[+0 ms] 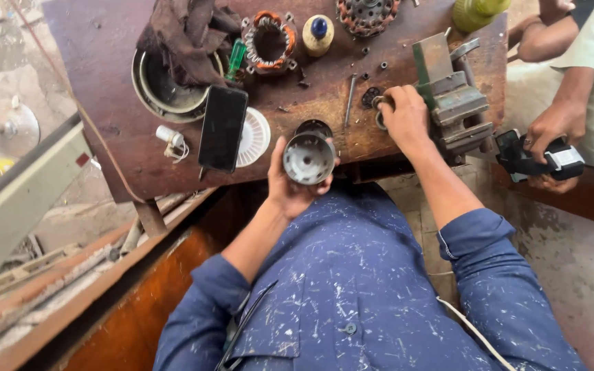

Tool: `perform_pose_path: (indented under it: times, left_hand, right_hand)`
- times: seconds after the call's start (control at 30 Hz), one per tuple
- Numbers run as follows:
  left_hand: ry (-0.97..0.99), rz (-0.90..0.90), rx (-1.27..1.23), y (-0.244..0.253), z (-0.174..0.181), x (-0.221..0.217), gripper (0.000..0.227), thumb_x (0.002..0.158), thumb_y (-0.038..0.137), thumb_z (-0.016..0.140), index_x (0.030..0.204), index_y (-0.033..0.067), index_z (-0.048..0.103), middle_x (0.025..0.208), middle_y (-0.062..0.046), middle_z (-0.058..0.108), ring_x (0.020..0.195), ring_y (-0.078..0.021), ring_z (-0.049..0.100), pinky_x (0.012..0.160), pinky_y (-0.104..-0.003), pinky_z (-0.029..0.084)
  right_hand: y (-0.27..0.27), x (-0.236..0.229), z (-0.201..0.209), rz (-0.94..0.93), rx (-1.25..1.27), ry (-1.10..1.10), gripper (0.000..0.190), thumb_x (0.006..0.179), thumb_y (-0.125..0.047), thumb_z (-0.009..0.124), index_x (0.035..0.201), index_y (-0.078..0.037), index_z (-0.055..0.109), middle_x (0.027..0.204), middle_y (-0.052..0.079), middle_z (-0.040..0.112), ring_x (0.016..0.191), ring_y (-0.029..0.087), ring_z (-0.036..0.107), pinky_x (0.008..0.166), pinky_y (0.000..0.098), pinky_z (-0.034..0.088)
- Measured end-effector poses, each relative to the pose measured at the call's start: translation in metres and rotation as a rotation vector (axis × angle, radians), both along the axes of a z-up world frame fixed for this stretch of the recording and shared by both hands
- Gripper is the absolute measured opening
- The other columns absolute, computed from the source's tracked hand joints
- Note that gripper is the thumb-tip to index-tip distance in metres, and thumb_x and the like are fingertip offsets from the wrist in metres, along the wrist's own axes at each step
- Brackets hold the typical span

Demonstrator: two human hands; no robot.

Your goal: The person cleans a cylindrical metal part with a cloth, applies lubricant from a bottle, and assembles small metal components into the cylinder. The person repeatedly handles and inspects the parts on a cluttered workbench.

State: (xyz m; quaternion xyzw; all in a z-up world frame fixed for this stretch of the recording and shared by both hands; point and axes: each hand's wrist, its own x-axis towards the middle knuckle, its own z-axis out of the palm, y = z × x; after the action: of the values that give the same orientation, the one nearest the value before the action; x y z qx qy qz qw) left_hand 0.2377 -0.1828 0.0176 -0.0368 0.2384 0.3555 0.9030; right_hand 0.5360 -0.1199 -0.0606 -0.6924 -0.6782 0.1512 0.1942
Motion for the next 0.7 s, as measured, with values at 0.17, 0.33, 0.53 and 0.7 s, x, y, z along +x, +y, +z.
perform_pose_path:
  times: [0.17, 0.33, 0.53, 0.7]
  left_hand:
    - [0.17, -0.003, -0.081, 0.011, -0.016, 0.018, 0.077, 0.096, 0.074, 0.042, 0.127, 0.008, 0.065, 0.105, -0.012, 0.072, 0.084, -0.0241, 0.069, 0.063, -0.035, 0.053]
    - [0.114, -0.053, 0.041, 0.015, -0.031, 0.031, 0.071, 0.099, 0.074, 0.041, 0.123, 0.0119, 0.068, 0.102, -0.008, 0.072, 0.086, -0.0211, 0.068, 0.064, -0.035, 0.052]
    - [0.178, -0.138, 0.084, 0.019, -0.029, 0.043, 0.067, 0.095, 0.073, 0.041, 0.116, 0.0145, 0.068, 0.097, -0.003, 0.071, 0.087, -0.0172, 0.066, 0.065, -0.034, 0.051]
    - [0.155, -0.149, 0.092, 0.016, -0.03, 0.047, 0.067, 0.097, 0.073, 0.045, 0.112, 0.0122, 0.069, 0.094, -0.005, 0.07, 0.083, -0.019, 0.065, 0.065, -0.034, 0.051]
  right_hand:
    - [-0.015, -0.028, 0.068, -0.104, -0.185, 0.452, 0.016, 0.096, -0.016, 0.076, 0.108, -0.004, 0.075, 0.09, 0.013, 0.073, 0.077, 0.021, 0.07, 0.069, 0.0333, 0.053]
    - [-0.037, -0.062, 0.125, 0.102, -0.351, 0.428, 0.02, 0.091, -0.019, 0.077, 0.105, -0.005, 0.079, 0.079, 0.01, 0.075, 0.067, 0.016, 0.064, 0.061, 0.0322, 0.051]
    - [-0.033, -0.093, 0.144, 0.011, -0.486, 0.239, 0.026, 0.087, -0.024, 0.074, 0.109, -0.011, 0.08, 0.068, 0.013, 0.071, 0.058, 0.022, 0.068, 0.059, 0.0363, 0.053]
    - [-0.042, -0.103, 0.144, -0.037, -0.393, 0.105, 0.025, 0.089, -0.029, 0.073, 0.107, -0.013, 0.08, 0.073, 0.013, 0.073, 0.065, 0.03, 0.071, 0.063, 0.0407, 0.055]
